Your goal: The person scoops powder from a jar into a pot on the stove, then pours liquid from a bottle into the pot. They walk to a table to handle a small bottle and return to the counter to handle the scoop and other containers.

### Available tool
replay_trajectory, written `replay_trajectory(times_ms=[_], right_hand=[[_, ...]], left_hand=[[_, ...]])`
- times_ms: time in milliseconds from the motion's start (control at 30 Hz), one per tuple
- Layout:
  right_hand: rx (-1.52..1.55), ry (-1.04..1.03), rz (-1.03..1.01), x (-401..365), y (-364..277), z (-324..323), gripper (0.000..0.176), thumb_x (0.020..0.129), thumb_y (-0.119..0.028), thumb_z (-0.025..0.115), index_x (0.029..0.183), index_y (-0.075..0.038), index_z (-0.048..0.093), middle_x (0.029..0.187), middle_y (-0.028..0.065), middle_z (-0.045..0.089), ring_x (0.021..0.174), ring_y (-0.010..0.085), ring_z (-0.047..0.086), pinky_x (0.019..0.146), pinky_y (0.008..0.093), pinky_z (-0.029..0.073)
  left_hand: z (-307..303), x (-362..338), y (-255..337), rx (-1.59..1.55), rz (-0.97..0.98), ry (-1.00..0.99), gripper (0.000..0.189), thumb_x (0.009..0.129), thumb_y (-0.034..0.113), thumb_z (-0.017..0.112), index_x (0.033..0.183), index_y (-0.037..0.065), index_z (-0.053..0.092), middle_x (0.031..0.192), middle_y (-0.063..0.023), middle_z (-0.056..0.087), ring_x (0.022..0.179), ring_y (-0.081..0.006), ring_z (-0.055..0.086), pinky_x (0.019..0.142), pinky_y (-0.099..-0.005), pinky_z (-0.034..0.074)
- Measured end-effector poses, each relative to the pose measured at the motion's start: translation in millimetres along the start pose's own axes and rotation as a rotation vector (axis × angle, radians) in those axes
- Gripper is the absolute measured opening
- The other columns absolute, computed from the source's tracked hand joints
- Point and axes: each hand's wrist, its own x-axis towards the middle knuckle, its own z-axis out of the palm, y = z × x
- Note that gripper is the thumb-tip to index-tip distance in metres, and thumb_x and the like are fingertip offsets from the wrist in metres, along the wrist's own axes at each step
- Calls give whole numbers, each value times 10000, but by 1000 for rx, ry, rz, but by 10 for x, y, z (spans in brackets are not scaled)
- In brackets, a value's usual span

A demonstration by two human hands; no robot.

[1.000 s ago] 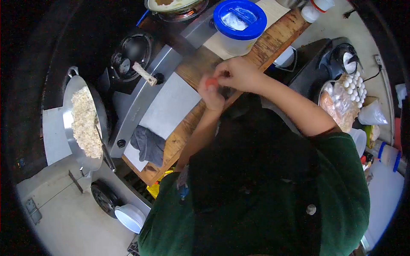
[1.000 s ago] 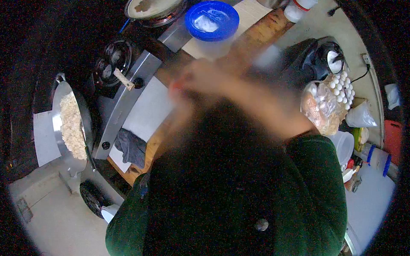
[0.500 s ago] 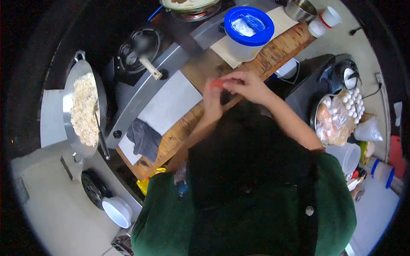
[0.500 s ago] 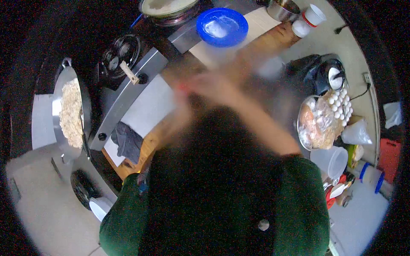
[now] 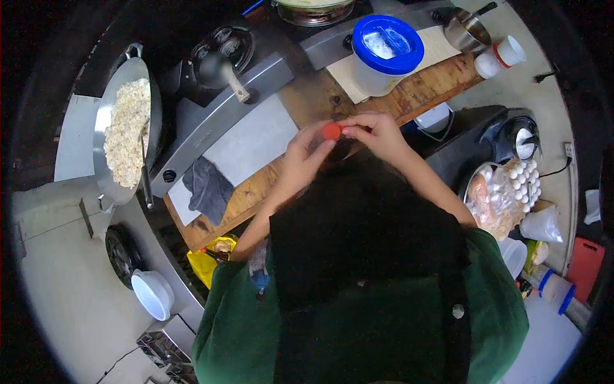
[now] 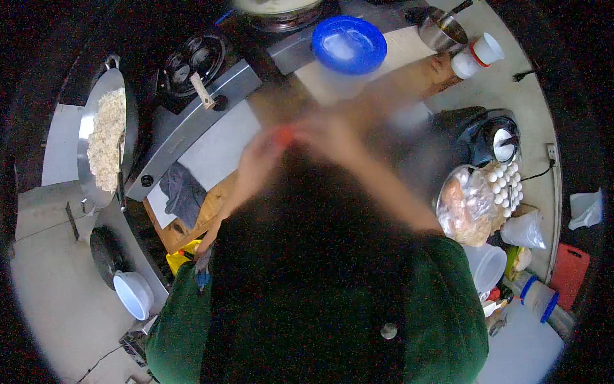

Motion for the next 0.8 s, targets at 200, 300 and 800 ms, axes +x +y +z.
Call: replay_trajectory(times_ms=[200,300,800], right_hand=[[-398,-6,-219,35,-176,-99,138,861,-127,691,966,-39,705,871,130,678,806,310,664,705,391,528],[-433,-48,-270,87,-250,-93,130,851,-150,676,942,-57,682,885,126,666,837,333,655,712,428,527],[-296,290,39,-1221,-100,-358,303,889,-276,656,1147,-118,640,1073,122,614,995,339,631,827,448,519]], left_hand=[[346,22,-108,-98,98,156,314,1030,260,506,1183,-7,569,1099,-118,620,1057,-222,574,964,-345,432],[503,77,-124,-219,139,264,306,1039,291,466,1087,9,573,1018,-84,594,972,-190,547,912,-330,436],[393,266,53,215,368,-24,117,950,87,598,970,-24,629,944,-104,609,881,-222,581,820,-339,481]])
